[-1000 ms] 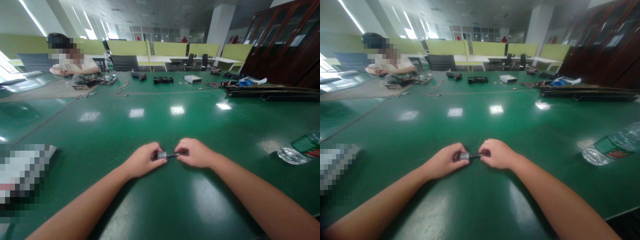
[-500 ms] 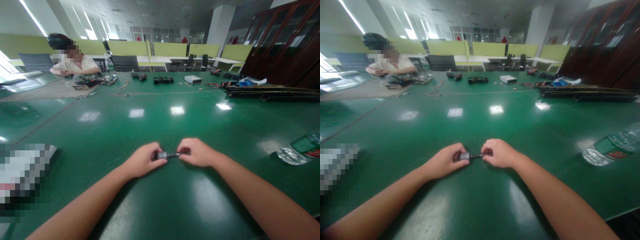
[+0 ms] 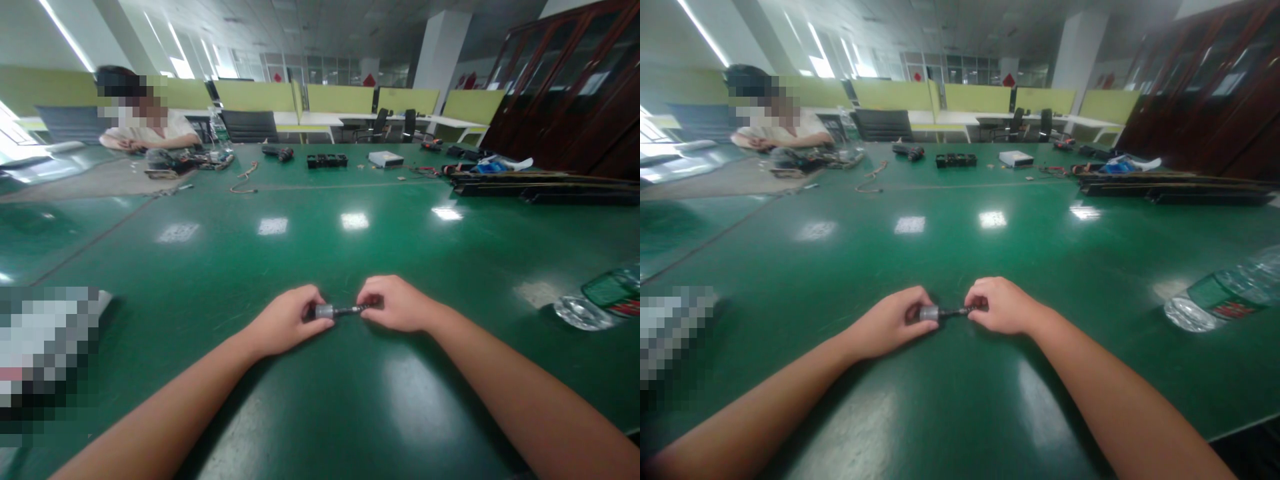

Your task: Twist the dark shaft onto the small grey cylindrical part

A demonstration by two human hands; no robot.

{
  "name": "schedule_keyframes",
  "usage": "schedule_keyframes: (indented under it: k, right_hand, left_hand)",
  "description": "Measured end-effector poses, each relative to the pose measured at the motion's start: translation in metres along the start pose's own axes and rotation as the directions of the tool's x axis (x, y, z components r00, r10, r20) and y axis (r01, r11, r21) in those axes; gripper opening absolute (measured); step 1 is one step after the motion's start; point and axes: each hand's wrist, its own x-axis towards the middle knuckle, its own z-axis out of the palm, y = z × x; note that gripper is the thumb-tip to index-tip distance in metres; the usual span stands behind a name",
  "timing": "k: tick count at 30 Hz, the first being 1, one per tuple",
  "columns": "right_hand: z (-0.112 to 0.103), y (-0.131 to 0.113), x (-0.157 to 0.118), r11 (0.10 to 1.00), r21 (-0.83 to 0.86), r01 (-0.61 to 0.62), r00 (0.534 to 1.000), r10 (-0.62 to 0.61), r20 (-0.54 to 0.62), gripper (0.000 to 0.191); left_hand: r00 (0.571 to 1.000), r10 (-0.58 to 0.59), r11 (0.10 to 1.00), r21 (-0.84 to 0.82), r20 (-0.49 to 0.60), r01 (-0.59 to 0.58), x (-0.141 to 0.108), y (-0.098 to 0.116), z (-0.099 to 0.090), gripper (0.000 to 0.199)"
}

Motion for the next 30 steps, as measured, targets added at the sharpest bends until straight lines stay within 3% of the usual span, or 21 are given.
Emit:
schedule_keyframes:
  k: [30]
  right_hand:
    - [-0.0009, 0.004, 0.0015, 1.0, 0.023, -0.021, 1.0, 0.022, -0.014, 0.009]
  left_hand:
    - [1.0, 0.006, 1.0, 0.001, 0.001, -0.006, -0.0003, -0.0033, 0.0019, 0.031]
